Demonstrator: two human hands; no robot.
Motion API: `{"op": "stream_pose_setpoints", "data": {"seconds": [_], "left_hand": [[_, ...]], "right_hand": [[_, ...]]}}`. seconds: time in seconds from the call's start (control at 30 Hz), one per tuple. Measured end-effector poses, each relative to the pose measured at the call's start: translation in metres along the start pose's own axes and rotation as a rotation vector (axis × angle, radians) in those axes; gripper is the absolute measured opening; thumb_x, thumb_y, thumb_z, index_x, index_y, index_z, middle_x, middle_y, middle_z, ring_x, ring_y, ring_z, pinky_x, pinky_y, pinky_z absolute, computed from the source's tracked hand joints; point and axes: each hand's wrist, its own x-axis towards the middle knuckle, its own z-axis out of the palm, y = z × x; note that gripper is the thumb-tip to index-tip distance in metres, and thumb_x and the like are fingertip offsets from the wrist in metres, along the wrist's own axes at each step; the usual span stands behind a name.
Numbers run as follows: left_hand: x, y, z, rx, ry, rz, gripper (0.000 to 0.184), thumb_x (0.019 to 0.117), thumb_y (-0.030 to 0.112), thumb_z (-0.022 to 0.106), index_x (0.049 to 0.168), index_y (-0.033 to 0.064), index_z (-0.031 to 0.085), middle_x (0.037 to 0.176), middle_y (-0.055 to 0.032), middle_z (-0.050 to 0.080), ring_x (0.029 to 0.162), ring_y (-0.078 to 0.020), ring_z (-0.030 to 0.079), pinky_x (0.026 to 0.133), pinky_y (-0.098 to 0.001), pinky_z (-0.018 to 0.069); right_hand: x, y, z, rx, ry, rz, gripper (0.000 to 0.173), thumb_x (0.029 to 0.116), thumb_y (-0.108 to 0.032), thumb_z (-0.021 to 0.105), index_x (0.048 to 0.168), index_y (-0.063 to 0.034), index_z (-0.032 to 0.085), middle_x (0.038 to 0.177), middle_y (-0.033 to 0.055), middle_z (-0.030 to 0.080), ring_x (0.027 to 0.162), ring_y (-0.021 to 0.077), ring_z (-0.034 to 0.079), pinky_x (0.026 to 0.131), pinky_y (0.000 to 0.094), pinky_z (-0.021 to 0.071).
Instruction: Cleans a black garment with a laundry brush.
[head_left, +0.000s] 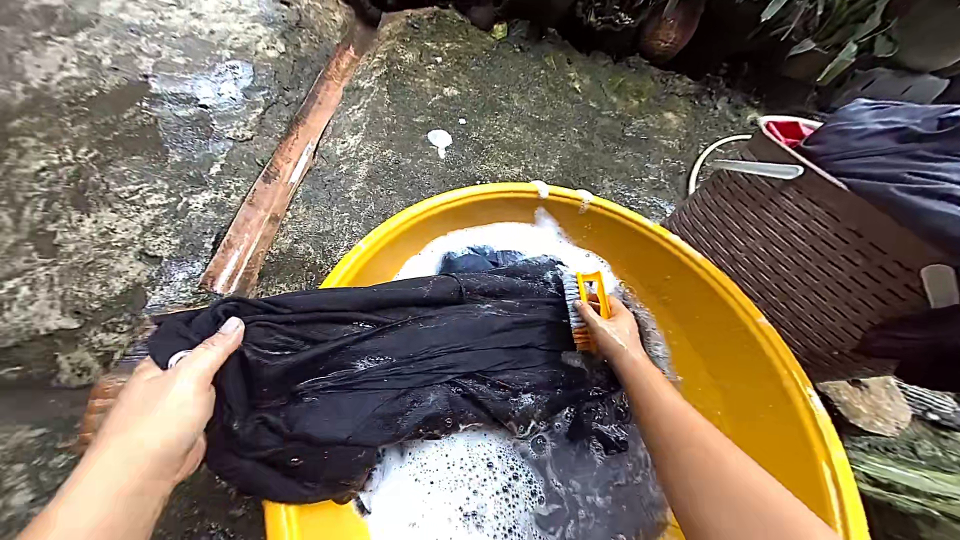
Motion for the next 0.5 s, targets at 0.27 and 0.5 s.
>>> {"op": "stream_pose_setpoints", "data": {"seconds": [0.27, 0.5], "left_hand": [[-0.040, 0.033, -0.028, -0.866, -0.702, -0.011, 0.044, 0.1052, 0.051, 0.044, 0.121, 0.0183, 0.070, 0.113, -0.0045, 0.073, 0.106, -0.0149, 0.071, 0.089, -0.0388, 0.0616], [-0.025, 0.018, -0.062, -0.828, -0.305, 0.246, 0.037, 0.1120, 0.031, 0.031, 0.109, 0.0165, 0.065, 0.098, 0.0019, 0.071, 0.092, -0.0055, 0.069, 0.080, -0.0261, 0.0600]], "right_hand": [[-0.056, -0.022, -0.038, -0.024, 0.202, -0.177, 0.049, 0.0989, -0.033, 0.068, 0.132, 0.0017, 0.058, 0.101, 0.0233, 0.068, 0.085, 0.0340, 0.068, 0.079, 0.0590, 0.0556], [-0.048, -0.079, -0.125, 0.591, 0.503, -0.348, 0.033, 0.1078, -0.035, 0.049, 0.131, -0.0113, 0.053, 0.103, -0.0065, 0.065, 0.091, 0.0033, 0.067, 0.087, 0.0284, 0.0584]]}}
